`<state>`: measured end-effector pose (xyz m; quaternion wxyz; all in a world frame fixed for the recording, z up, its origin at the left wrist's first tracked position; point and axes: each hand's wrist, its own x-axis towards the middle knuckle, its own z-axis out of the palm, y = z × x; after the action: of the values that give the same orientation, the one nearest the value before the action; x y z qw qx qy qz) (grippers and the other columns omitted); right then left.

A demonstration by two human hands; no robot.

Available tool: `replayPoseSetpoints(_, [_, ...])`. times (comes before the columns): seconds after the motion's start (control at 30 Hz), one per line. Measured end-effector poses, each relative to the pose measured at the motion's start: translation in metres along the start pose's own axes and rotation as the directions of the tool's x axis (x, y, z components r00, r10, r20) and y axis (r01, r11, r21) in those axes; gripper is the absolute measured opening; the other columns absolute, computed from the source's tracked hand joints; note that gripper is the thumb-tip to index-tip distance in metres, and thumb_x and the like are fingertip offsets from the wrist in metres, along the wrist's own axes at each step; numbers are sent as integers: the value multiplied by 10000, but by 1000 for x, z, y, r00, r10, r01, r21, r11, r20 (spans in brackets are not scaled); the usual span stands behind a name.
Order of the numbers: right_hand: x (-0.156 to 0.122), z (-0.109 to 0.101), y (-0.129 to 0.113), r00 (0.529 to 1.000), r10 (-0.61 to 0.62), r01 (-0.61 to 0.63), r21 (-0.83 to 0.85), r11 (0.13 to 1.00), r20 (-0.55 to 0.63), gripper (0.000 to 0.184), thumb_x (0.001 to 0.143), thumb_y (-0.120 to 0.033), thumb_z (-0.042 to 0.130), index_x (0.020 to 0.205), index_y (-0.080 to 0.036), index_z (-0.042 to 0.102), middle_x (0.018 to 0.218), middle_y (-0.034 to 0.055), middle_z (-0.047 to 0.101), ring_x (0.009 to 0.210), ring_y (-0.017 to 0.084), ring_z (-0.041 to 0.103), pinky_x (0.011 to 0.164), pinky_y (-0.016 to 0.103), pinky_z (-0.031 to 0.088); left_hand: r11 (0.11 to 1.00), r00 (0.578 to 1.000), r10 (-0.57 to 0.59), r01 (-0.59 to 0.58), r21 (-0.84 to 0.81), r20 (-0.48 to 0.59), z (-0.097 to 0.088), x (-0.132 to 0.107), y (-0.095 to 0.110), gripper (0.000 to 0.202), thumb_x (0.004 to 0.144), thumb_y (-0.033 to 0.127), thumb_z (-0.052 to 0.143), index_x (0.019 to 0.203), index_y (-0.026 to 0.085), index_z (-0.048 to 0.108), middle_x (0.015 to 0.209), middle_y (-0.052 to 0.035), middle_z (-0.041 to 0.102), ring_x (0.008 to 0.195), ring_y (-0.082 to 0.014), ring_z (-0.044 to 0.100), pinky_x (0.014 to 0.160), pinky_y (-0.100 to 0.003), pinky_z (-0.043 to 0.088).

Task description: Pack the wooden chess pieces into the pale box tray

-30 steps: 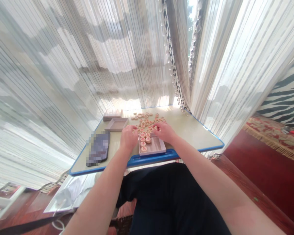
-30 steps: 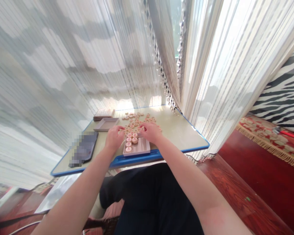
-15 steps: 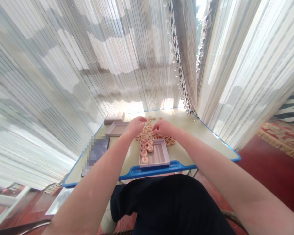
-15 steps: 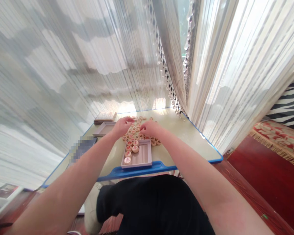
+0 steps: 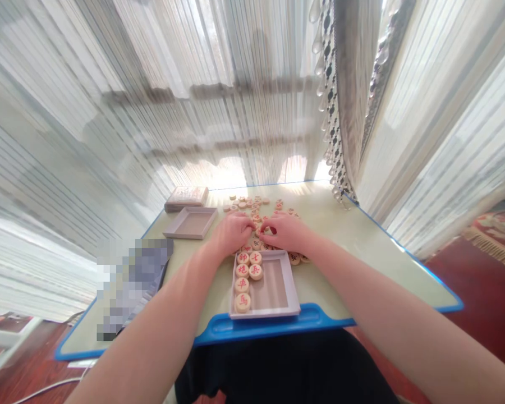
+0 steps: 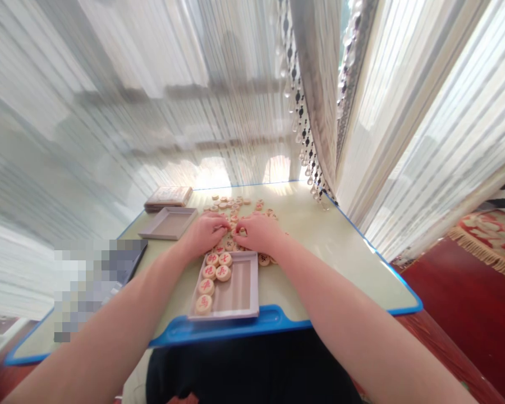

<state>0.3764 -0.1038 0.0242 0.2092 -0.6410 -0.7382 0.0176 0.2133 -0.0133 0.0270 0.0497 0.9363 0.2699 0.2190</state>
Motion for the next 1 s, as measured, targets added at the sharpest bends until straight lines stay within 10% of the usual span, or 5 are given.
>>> replayPoseSetpoints(1.0, [10,9,5,1000,-25,25,87,996,-10,189,799,-275,537,896,-245,695,758,16,654,824,182,544,743,275,393,995,999,-37,37,94,6,-9,-4,-12,287,759,253,462,879,196,716,898,-40,698,885,-192,612,861,-298,469])
